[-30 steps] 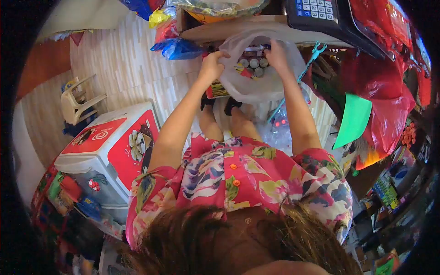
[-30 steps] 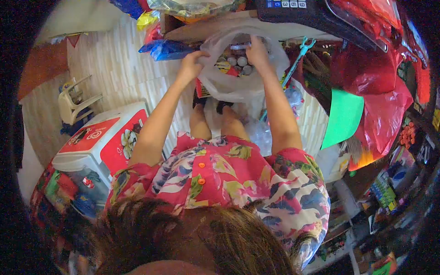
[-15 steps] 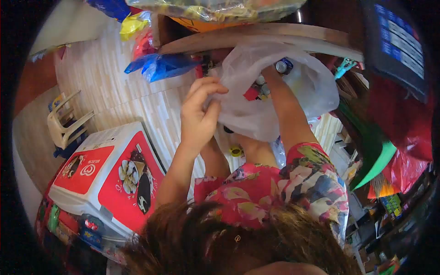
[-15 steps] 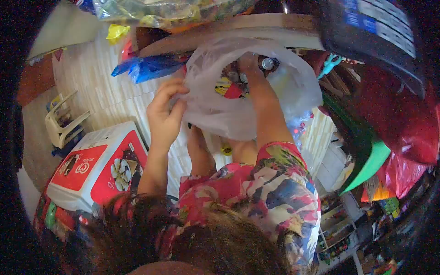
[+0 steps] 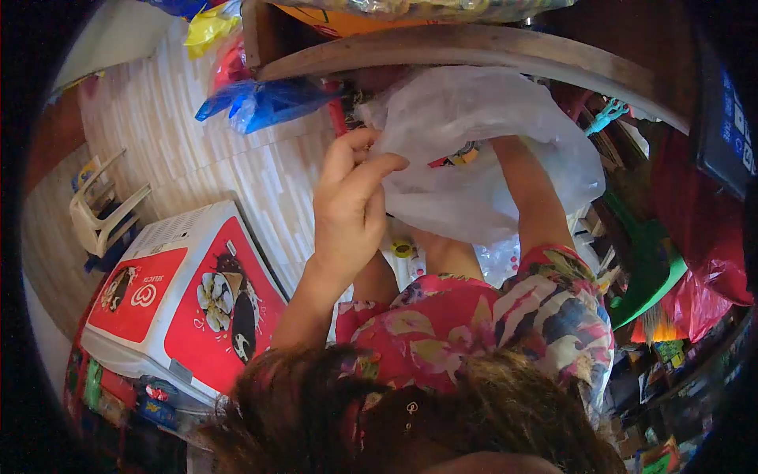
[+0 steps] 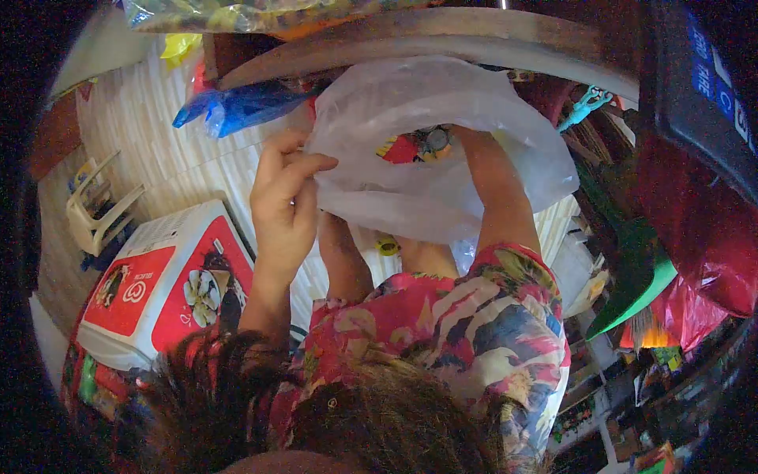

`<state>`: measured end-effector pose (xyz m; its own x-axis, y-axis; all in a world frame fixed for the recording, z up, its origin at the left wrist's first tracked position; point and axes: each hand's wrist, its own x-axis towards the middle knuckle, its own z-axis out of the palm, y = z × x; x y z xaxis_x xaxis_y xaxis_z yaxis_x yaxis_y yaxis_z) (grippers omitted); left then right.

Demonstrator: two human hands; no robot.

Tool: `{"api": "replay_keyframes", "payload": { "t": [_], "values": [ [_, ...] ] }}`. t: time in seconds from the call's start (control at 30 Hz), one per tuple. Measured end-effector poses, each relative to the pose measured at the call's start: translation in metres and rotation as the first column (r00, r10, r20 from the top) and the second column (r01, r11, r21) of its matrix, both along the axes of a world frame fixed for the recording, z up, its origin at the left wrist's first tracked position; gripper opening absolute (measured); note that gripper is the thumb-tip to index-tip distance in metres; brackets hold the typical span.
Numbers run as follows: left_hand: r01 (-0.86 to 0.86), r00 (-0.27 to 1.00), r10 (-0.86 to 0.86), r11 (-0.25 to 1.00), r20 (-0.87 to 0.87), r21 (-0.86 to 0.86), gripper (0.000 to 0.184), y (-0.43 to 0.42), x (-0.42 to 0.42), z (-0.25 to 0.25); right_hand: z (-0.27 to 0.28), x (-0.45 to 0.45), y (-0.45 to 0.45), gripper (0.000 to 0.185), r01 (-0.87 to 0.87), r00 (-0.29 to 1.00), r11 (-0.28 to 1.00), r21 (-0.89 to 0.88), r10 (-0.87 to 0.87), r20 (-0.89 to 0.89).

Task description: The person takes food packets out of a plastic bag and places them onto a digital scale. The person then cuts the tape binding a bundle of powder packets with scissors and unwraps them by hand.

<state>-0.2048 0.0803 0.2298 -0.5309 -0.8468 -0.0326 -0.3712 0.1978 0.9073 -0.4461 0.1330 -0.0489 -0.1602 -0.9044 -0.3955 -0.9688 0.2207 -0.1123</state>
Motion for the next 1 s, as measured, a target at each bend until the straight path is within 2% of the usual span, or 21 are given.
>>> {"api": "replay_keyframes", "payload": {
  "t": [0.23, 0.33, 0.6, 0.63, 0.73, 0.83, 0.93, 1.0],
  "values": [
    [0.059, 0.996, -0.046, 0.984, 0.083, -0.169, 0.044, -0.002, -0.004, -0.005, 0.0, 0.001, 0.002, 0.031, -0.016, 1.0, 1.0, 0.0, 0.016, -0.008],
    [0.008, 1.0, -0.004, 0.968, 0.019, -0.253, 0.046, -0.003, -0.01, -0.011, 0.004, -0.001, 0.002, 0.032, -0.023, 1.0, 1.0, -0.009, 0.023, -0.013],
    [0.035, 0.995, -0.008, 0.958, 0.097, -0.283, 0.052, -0.004, -0.012, -0.01, 0.032, -0.002, 0.016, 0.033, -0.041, 0.999, 0.996, -0.085, 0.042, 0.014],
    [0.05, 0.993, -0.014, 0.952, 0.121, -0.303, 0.053, -0.005, -0.013, -0.012, 0.042, -0.003, 0.019, 0.034, -0.044, 0.999, 0.993, -0.109, 0.047, 0.023],
    [0.061, 0.991, -0.042, 0.987, 0.13, -0.148, 0.057, -0.007, -0.017, -0.015, 0.087, -0.004, 0.036, 0.034, -0.042, 0.995, 0.978, -0.205, 0.06, 0.084],
    [0.111, 0.984, -0.089, 0.984, 0.155, -0.137, 0.059, -0.009, -0.024, -0.01, 0.147, 0.0, 0.063, 0.035, 0.008, 0.976, 0.947, -0.321, 0.063, 0.209],
    [0.149, 0.953, -0.113, 0.983, 0.281, -0.111, 0.06, -0.011, -0.026, -0.011, 0.204, 0.004, 0.093, 0.036, 0.175, 0.908, 0.933, -0.315, -0.029, 0.419],
    [0.211, 0.911, -0.116, 0.955, 0.396, -0.207, 0.061, -0.01, -0.026, 0.001, 0.248, 0.0, 0.112, 0.037, 0.322, 0.813, 0.912, -0.254, -0.128, 0.569]
  ]
}}
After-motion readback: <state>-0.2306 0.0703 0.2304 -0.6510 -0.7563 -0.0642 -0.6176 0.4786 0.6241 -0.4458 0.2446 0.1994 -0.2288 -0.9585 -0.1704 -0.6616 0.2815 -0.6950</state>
